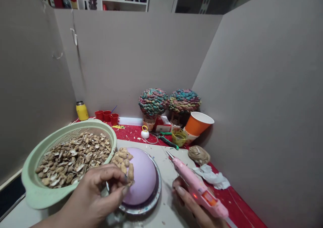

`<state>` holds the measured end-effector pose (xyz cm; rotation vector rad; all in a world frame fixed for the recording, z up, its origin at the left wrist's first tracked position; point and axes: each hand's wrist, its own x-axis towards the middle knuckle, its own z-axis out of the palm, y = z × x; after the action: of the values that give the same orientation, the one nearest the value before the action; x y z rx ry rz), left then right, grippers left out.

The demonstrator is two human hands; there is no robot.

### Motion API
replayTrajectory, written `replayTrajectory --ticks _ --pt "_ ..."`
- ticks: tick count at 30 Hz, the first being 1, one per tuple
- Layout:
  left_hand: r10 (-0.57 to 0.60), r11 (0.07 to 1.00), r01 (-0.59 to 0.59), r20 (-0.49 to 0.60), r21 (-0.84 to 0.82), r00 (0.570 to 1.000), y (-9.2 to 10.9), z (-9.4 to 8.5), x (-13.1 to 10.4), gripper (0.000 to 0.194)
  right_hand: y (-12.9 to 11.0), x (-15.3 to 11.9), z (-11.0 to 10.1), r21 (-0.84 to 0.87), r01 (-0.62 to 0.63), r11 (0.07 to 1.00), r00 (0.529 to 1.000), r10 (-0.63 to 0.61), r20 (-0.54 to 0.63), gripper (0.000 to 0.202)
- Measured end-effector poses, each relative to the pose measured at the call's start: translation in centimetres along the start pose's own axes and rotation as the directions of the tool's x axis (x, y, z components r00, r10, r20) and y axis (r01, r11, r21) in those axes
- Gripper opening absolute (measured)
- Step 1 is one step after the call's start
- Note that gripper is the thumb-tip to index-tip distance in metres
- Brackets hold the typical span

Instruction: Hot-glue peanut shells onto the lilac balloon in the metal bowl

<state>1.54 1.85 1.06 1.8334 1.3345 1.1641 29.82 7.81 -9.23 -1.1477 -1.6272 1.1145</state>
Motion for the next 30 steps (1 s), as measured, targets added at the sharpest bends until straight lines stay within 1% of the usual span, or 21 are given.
replayTrajectory --ticks 1,2,3,4,6,7,8,10,13,17,20,22,25,26,28,30 --pt "-0.119 0.987 0.124 0.056 -0.099 0.991 0.3 0.1 0.0 0.009 -0.6 -0.3 0.1 0.082 -0.023 0.996 1.0 0.023 0.002 0.035" --pt "-0.223 0.951 0.243 0.124 -0.188 0.967 0.6 0.2 -0.1 0.012 -1.2 -0.6 0.2 0.168 -0.038 0.985 0.999 0.038 0.006 0.035" --pt "-0.3 0.902 0.345 0.197 -0.26 0.933 0.8 0.4 -0.1 0.017 -1.9 -0.9 0.4 0.247 -0.045 0.968 0.999 0.042 0.018 0.034" --pt "-0.353 0.848 0.429 0.272 -0.312 0.895 0.9 0.7 -0.2 0.023 -2.6 -1.2 0.6 0.312 -0.041 0.949 0.999 0.031 0.038 0.034" --pt "-0.391 0.754 0.537 0.397 -0.379 0.83 1.0 1.5 -0.4 0.032 -4.1 -1.8 1.2 0.392 -0.039 0.919 0.994 -0.006 0.111 0.033" --pt "-0.391 0.716 0.569 0.444 -0.404 0.807 0.9 1.9 -0.4 0.035 -4.9 -2.1 1.5 0.412 -0.054 0.91 0.987 -0.013 0.159 0.033" --pt "-0.386 0.685 0.591 0.476 -0.426 0.79 0.8 2.3 -0.5 0.036 -5.6 -2.4 1.9 0.428 -0.075 0.901 0.979 -0.015 0.203 0.034" --pt "-0.372 0.644 0.61 0.508 -0.461 0.777 0.8 3.1 -0.6 0.036 -6.8 -2.8 2.5 0.445 -0.129 0.886 0.959 -0.002 0.283 0.04" --pt "-0.355 0.626 0.618 0.532 -0.476 0.769 0.8 3.8 -0.6 0.035 -7.9 -3.3 3.1 0.424 -0.179 0.888 0.932 0.014 0.363 0.046" --pt "-0.345 0.639 0.622 0.553 -0.453 0.758 1.2 4.0 -0.5 0.035 -8.0 -3.6 3.5 0.376 -0.21 0.902 0.914 0.045 0.402 0.049" --pt "-0.34 0.65 0.62 0.562 -0.439 0.754 1.4 4.0 -0.6 0.037 -8.2 -3.7 3.7 0.394 -0.234 0.889 0.907 0.054 0.417 0.048" --pt "-0.312 0.656 0.594 0.55 -0.465 0.775 1.5 4.0 -0.7 0.041 -8.4 -3.7 3.7 0.417 -0.211 0.884 0.923 0.04 0.383 0.047" --pt "-0.253 0.655 0.521 0.491 -0.547 0.834 1.5 4.1 -0.8 0.041 -8.7 -3.7 3.8 0.467 -0.191 0.863 0.949 0.04 0.313 0.048" --pt "-0.238 0.651 0.503 0.476 -0.569 0.847 1.5 4.2 -0.9 0.041 -8.8 -3.7 3.9 0.479 -0.187 0.858 0.955 0.045 0.293 0.049" --pt "-0.227 0.638 0.484 0.454 -0.599 0.862 1.5 4.5 -1.0 0.041 -8.7 -3.5 4.0 0.482 -0.168 0.86 0.963 0.037 0.268 0.049" --pt "-0.225 0.623 0.479 0.444 -0.619 0.867 1.6 4.8 -1.0 0.042 -8.4 -3.3 4.3 0.477 -0.123 0.87 0.97 0.004 0.244 0.047"
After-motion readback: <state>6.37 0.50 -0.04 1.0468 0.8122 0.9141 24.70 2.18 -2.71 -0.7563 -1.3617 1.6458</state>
